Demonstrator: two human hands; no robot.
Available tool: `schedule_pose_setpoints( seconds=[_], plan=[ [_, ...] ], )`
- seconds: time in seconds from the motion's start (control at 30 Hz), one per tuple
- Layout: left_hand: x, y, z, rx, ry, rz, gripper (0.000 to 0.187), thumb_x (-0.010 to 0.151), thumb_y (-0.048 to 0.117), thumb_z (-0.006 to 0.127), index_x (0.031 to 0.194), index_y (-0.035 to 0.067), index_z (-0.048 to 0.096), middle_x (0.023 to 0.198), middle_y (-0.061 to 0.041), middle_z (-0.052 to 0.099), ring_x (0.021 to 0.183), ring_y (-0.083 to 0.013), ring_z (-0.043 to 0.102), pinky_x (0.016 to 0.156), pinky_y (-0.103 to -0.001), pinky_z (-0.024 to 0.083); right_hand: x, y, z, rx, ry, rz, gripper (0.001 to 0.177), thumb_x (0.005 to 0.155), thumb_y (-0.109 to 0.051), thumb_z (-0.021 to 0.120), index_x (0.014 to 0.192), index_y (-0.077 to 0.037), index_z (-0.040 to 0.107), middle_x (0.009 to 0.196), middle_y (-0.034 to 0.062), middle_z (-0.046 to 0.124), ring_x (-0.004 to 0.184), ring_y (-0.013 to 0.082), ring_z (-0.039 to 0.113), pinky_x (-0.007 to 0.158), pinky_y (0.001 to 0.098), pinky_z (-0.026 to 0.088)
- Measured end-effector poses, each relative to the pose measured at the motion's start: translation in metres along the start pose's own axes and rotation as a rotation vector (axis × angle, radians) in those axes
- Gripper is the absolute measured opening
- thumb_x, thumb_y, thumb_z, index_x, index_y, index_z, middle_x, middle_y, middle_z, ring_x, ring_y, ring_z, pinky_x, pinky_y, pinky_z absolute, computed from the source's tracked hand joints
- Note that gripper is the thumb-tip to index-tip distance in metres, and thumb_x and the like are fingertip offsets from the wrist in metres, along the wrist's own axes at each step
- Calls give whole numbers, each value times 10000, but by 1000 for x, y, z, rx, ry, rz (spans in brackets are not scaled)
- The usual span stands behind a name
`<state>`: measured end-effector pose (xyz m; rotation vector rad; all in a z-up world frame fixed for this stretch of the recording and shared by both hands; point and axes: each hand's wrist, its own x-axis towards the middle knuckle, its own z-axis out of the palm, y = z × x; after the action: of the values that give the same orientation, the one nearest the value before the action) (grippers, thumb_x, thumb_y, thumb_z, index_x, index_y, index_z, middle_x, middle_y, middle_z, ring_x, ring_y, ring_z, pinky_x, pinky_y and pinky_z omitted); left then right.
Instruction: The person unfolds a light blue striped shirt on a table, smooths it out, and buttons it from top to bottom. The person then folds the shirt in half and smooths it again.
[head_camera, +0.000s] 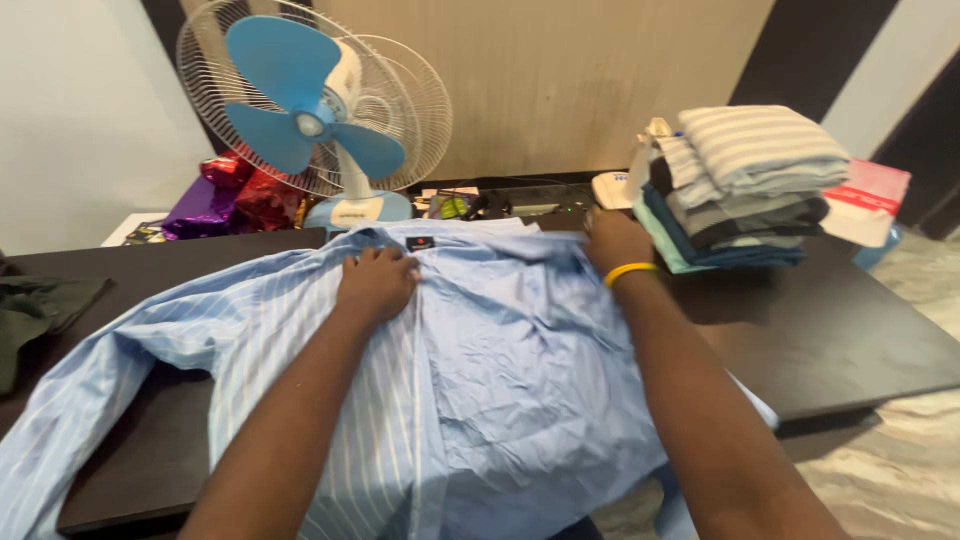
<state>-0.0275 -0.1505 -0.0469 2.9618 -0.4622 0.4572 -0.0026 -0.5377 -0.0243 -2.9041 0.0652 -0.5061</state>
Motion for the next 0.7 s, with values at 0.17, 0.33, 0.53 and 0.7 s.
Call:
schedule_pose_setpoints(
  seconds=[0.17, 0.33, 0.53, 0.7],
  plan=[
    [50, 85, 32, -503, 476, 141, 335, 990, 387, 587, 1032, 92, 740, 1066, -126, 680, 1043, -299, 642, 911, -469, 540, -21, -28, 4, 111, 143, -70, 193, 950, -188, 512, 1058, -81, 631, 1031, 227, 715, 901, 487, 678, 803, 593, 522],
    [96, 153, 68, -1383, -167, -263, 396, 994, 491, 634, 959, 97, 653, 859, -56, 653, 677, -165, 652, 598, -359, 513, -52, -33, -14, 310, 113, -231, 194, 918, -214, 587, 1036, -128, 715, 999, 164, 743, 953, 391, 703, 838, 523, 552],
    [114, 179, 75, -953, -188, -244, 322, 868, 368, 767, 881, 46, 769, 914, -236, 793, 732, -268, 736, 638, -388, 549, -86, -12, -32, 253, 81, -478, 324, 793, -292, 758, 1073, -131, 731, 1054, 141, 728, 1015, 370, 676, 872, 489, 529],
    [104, 189, 48, -415, 150, -234, 260, 851, 312, 735, 975, 93, 799, 1116, -216, 718, 1020, -358, 684, 853, -464, 549, -93, 20, -35, 127, 250, -179, 659, 757, -478, 783, 1144, 33, 631, 1172, 237, 659, 996, 424, 649, 807, 500, 530]
  ],
)
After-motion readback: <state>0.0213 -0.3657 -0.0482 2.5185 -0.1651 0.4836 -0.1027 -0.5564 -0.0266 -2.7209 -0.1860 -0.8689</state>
